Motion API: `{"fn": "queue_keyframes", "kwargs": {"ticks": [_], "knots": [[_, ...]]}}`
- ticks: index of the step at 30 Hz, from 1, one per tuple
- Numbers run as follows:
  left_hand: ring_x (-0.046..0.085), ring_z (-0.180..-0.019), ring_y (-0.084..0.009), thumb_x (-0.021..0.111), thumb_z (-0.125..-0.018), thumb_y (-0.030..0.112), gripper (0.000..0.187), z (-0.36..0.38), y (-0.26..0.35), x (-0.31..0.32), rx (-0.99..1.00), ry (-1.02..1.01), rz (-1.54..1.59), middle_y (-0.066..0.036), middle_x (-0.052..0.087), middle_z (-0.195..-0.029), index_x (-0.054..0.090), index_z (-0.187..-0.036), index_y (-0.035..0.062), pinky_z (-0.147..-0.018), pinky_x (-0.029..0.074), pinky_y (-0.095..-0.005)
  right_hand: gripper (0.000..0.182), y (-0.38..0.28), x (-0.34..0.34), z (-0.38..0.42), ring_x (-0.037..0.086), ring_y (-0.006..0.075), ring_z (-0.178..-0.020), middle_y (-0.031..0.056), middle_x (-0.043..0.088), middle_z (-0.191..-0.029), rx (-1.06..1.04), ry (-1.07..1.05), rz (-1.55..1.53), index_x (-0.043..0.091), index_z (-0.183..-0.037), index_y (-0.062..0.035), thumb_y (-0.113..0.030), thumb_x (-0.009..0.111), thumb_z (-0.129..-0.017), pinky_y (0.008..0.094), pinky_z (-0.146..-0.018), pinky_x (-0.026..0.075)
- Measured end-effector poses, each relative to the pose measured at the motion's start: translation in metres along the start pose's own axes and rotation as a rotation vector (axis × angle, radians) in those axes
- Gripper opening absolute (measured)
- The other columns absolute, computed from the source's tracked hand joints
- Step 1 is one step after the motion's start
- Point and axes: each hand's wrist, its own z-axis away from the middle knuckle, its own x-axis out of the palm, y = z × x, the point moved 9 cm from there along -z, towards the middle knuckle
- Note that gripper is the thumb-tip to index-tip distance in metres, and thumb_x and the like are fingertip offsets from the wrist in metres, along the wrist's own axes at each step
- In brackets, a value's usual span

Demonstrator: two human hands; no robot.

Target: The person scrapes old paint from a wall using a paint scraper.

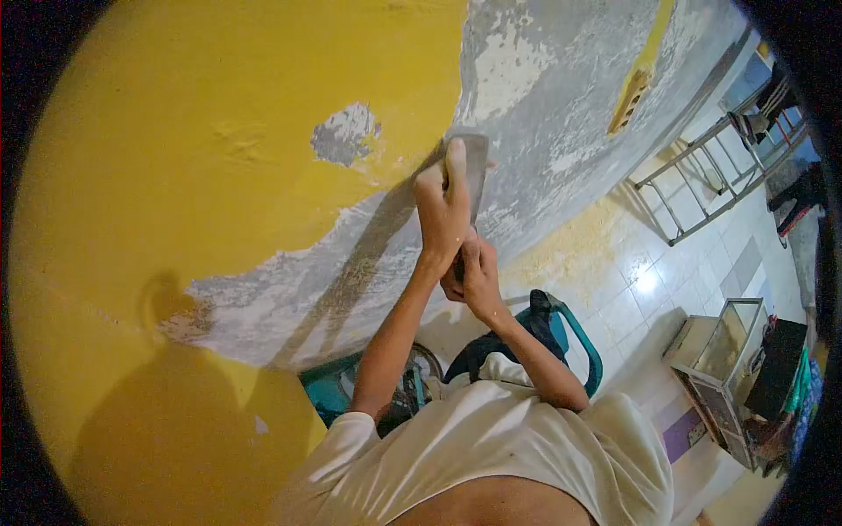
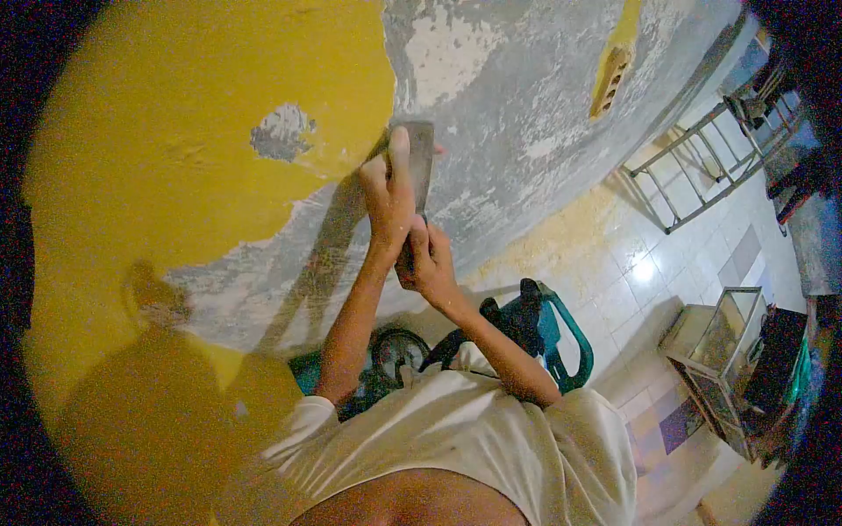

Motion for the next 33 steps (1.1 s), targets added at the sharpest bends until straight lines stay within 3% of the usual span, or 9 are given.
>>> {"fn": "queue_keyframes", "kwargs": {"ticks": [3, 13, 17, 19, 21, 24, 29, 31, 33], "knots": [[0.033, -0.046, -0.0076, 0.039, -0.099, 0.034, 0.051, 0.004, -0.003, -0.003, 0.127, 0.084, 0.048, 0.000, 0.044, -0.049, 0.067, -0.074, -0.0007, -0.042, 0.027, -0.0293, 0.041, 0.008, -0.006, 0.002, 0.036, 0.0064, -0.037, -0.0027, 0.039, -0.049, -0.056, 0.060, 0.106, 0.046, -0.082, -0.0061, -0.041, 0.033, -0.099, 0.0232, -0.035, 0.029], [0.044, -0.051, -0.0105, 0.039, -0.096, 0.040, 0.053, 0.007, -0.012, -0.003, -0.013, 0.026, 0.016, 0.000, 0.053, -0.056, 0.069, -0.079, 0.0008, -0.050, 0.036, -0.0279, 0.042, 0.001, 0.001, 0.008, 0.035, 0.0058, -0.037, -0.0026, 0.039, -0.049, 0.016, 0.022, 0.021, 0.045, -0.083, -0.0064, -0.043, 0.032, -0.099, 0.0232, -0.034, 0.028], [0.043, -0.051, -0.0122, 0.038, -0.099, 0.034, 0.051, 0.003, 0.001, -0.004, 0.091, 0.077, -0.045, -0.005, 0.052, -0.053, 0.069, -0.077, 0.0003, -0.048, 0.035, -0.0308, 0.045, -0.010, -0.001, 0.002, 0.027, 0.0065, -0.031, -0.0026, 0.033, -0.043, -0.039, 0.047, 0.061, 0.047, -0.085, -0.0056, -0.044, 0.028, -0.099, 0.0224, -0.030, 0.020], [0.044, -0.052, -0.0101, 0.036, -0.097, 0.040, 0.053, 0.001, -0.002, 0.000, 0.046, 0.043, 0.054, 0.000, 0.053, -0.056, 0.069, -0.079, 0.0022, -0.050, 0.036, -0.0282, 0.043, 0.000, -0.005, 0.000, 0.033, 0.0062, -0.035, -0.0031, 0.037, -0.048, 0.034, 0.025, 0.026, 0.046, -0.081, -0.0068, -0.043, 0.031, -0.099, 0.0236, -0.034, 0.027], [0.044, -0.051, -0.0102, 0.038, -0.099, 0.034, 0.051, 0.012, -0.010, -0.001, -0.012, 0.035, 0.033, -0.004, 0.054, -0.054, 0.069, -0.076, 0.0010, -0.048, 0.035, -0.0290, 0.043, 0.008, -0.008, 0.012, 0.033, 0.0062, -0.035, -0.0032, 0.037, -0.048, 0.053, 0.043, 0.020, 0.046, -0.081, -0.0068, -0.043, 0.031, -0.099, 0.0235, -0.033, 0.027], [0.050, -0.055, -0.0101, 0.035, -0.098, 0.040, 0.054, 0.006, -0.017, 0.004, -0.010, 0.045, 0.050, -0.002, 0.061, -0.063, 0.070, -0.080, 0.0026, -0.053, 0.040, -0.0261, 0.042, -0.001, -0.012, -0.004, 0.034, 0.0064, -0.035, -0.0033, 0.037, -0.048, -0.016, 0.054, 0.085, 0.045, -0.081, -0.0067, -0.042, 0.032, -0.099, 0.0234, -0.034, 0.027], [0.043, -0.048, -0.0098, 0.037, -0.099, 0.038, 0.055, -0.003, -0.002, 0.002, 0.097, 0.055, 0.122, -0.003, 0.054, -0.053, 0.069, -0.075, 0.0009, -0.047, 0.034, -0.0292, 0.043, -0.004, -0.011, 0.001, 0.035, 0.0074, -0.035, -0.0020, 0.039, -0.048, 0.026, 0.028, 0.074, 0.044, -0.077, -0.0065, -0.041, 0.032, -0.100, 0.0249, -0.034, 0.030], [0.050, -0.056, -0.0109, 0.036, -0.097, 0.042, 0.055, 0.014, -0.030, 0.003, -0.078, 0.020, 0.047, -0.002, 0.062, -0.066, 0.070, -0.081, 0.0010, -0.055, 0.039, -0.0263, 0.043, 0.005, -0.015, 0.016, 0.035, 0.0073, -0.035, -0.0020, 0.039, -0.047, 0.053, 0.045, 0.097, 0.044, -0.076, -0.0067, -0.040, 0.032, -0.100, 0.0248, -0.034, 0.029], [0.048, -0.055, -0.0108, 0.036, -0.097, 0.042, 0.056, 0.006, -0.019, 0.003, -0.036, 0.076, 0.062, -0.001, 0.060, -0.063, 0.070, -0.081, 0.0004, -0.055, 0.038, -0.0263, 0.042, 0.000, -0.017, 0.002, 0.036, 0.0073, -0.035, -0.0020, 0.038, -0.047, 0.049, 0.043, 0.133, 0.043, -0.075, -0.0069, -0.040, 0.032, -0.100, 0.0248, -0.034, 0.029]]}}
